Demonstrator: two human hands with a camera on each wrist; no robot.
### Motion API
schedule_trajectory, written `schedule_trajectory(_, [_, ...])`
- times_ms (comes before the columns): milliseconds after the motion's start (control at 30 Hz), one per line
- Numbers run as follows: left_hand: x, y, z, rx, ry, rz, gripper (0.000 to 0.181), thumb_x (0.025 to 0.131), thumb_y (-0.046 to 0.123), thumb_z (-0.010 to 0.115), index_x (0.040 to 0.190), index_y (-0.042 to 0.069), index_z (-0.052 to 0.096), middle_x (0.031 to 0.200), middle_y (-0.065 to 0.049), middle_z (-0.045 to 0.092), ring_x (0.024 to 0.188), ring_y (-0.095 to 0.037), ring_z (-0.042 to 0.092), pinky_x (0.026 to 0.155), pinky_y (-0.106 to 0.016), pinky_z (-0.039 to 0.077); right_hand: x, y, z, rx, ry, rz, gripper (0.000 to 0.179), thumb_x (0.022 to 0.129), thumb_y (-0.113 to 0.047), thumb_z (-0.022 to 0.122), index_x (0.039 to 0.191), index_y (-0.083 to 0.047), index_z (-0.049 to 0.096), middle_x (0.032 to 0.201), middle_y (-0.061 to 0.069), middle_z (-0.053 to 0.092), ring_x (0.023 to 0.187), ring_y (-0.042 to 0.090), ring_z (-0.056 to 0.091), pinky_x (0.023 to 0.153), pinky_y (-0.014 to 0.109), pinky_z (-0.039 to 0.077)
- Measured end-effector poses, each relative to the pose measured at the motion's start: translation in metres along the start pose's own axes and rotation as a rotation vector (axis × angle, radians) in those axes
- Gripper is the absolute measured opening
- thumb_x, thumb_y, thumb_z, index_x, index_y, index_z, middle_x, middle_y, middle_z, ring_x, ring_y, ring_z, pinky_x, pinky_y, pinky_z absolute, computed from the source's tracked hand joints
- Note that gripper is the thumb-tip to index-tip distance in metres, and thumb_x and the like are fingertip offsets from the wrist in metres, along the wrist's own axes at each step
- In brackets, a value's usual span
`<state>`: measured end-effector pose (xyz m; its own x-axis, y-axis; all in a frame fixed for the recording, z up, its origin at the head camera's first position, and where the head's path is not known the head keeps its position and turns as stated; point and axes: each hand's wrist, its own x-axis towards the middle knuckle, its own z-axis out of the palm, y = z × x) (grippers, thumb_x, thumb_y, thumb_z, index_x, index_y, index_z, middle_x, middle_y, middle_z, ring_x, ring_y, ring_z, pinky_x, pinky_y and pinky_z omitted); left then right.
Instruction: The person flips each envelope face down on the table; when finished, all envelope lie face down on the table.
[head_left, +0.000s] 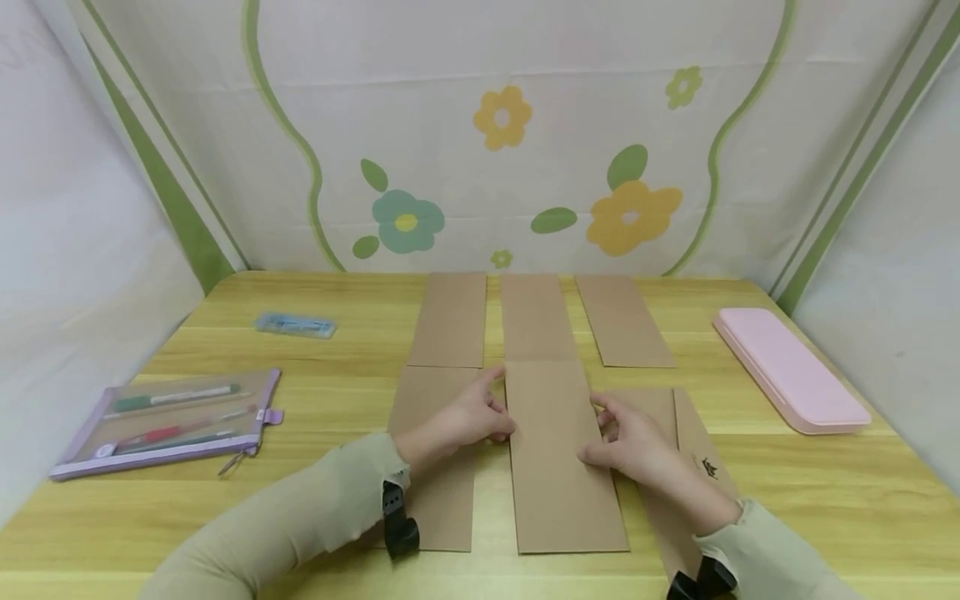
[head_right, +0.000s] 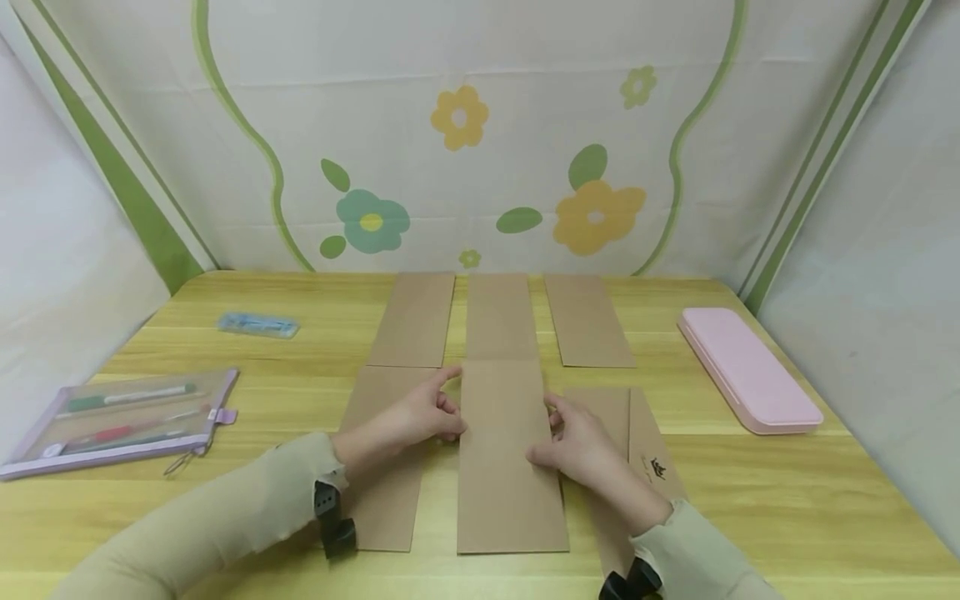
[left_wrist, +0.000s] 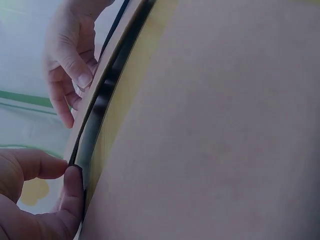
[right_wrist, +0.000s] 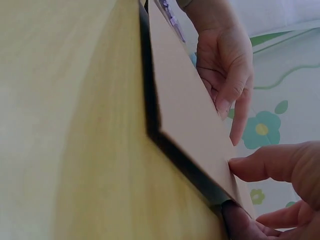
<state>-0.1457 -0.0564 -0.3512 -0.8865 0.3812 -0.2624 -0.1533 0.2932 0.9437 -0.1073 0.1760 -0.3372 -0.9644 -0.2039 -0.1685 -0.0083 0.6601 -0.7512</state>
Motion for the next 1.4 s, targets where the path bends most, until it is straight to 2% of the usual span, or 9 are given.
schedule_trajectory(233, [0.001, 0.007, 0.004, 0.122, 0.035, -0.026, 0.091, 0.072, -0.005, 0.070, 0.146, 0.004, 0.018, 0.070, -0.009, 0.058, 0.056, -0.016, 0.054, 0.055, -0.025, 0.049, 0.001, 0.000, 0.001, -0.077, 0.004, -0.004, 0.079, 0.069, -0.016, 0.079, 0.133, 0.008, 0.039, 0.103, 0.014, 0.052, 0.078, 0.017, 0.052, 0.059, 0.028, 0.045])
schedule_trajectory(633, [0.001, 0.012, 0.007, 0.327, 0.003, -0.034, 0.085, 0.076, 0.000, 0.067, 0.145, -0.002, 0.018, 0.056, -0.002, 0.057, 0.045, -0.012, 0.048, 0.043, -0.021, 0.035, 0.001, 0.001, 0.003, -0.182, 0.029, -0.024, 0.069, 0.066, -0.019, 0.081, 0.123, 0.007, 0.052, 0.096, 0.008, 0.051, 0.076, 0.018, 0.045, 0.061, 0.027, 0.039])
schedule_trajectory(800, [0.001, 0.012, 0.007, 0.389, 0.015, -0.021, 0.080, 0.076, 0.002, 0.069, 0.142, -0.004, 0.025, 0.055, -0.002, 0.057, 0.045, -0.012, 0.049, 0.042, -0.021, 0.037, 0.001, 0.001, 0.003, -0.185, 0.031, -0.040, 0.069, 0.065, -0.019, 0.081, 0.122, 0.008, 0.052, 0.096, 0.009, 0.051, 0.076, 0.018, 0.045, 0.061, 0.028, 0.039])
schedule_trajectory(1167, [0.000, 0.008, 0.005, 0.364, 0.013, -0.002, 0.079, 0.075, 0.006, 0.072, 0.142, 0.001, 0.030, 0.060, -0.004, 0.060, 0.049, -0.014, 0.053, 0.045, -0.024, 0.040, 0.002, 0.001, 0.001, -0.156, 0.011, -0.016, 0.070, 0.067, -0.016, 0.081, 0.124, 0.009, 0.051, 0.099, 0.011, 0.052, 0.079, 0.019, 0.048, 0.065, 0.028, 0.042])
schedule_trajectory(1267, [0.000, 0.006, 0.004, 0.298, 0.014, 0.021, 0.074, 0.076, 0.006, 0.070, 0.140, 0.003, 0.034, 0.064, -0.004, 0.058, 0.051, -0.014, 0.052, 0.047, -0.024, 0.041, 0.001, 0.002, -0.002, -0.088, -0.017, -0.002, 0.071, 0.067, -0.018, 0.081, 0.126, 0.008, 0.050, 0.103, 0.013, 0.053, 0.083, 0.019, 0.050, 0.066, 0.028, 0.044])
schedule_trajectory(1400, [-0.001, 0.007, 0.005, 0.189, 0.018, 0.093, 0.062, 0.080, 0.003, 0.064, 0.137, 0.004, 0.040, 0.071, -0.004, 0.056, 0.055, -0.014, 0.053, 0.050, -0.024, 0.043, 0.000, 0.003, -0.011, 0.028, -0.066, -0.016, 0.070, 0.072, -0.016, 0.078, 0.128, 0.009, 0.046, 0.109, 0.017, 0.052, 0.087, 0.021, 0.052, 0.066, 0.027, 0.046])
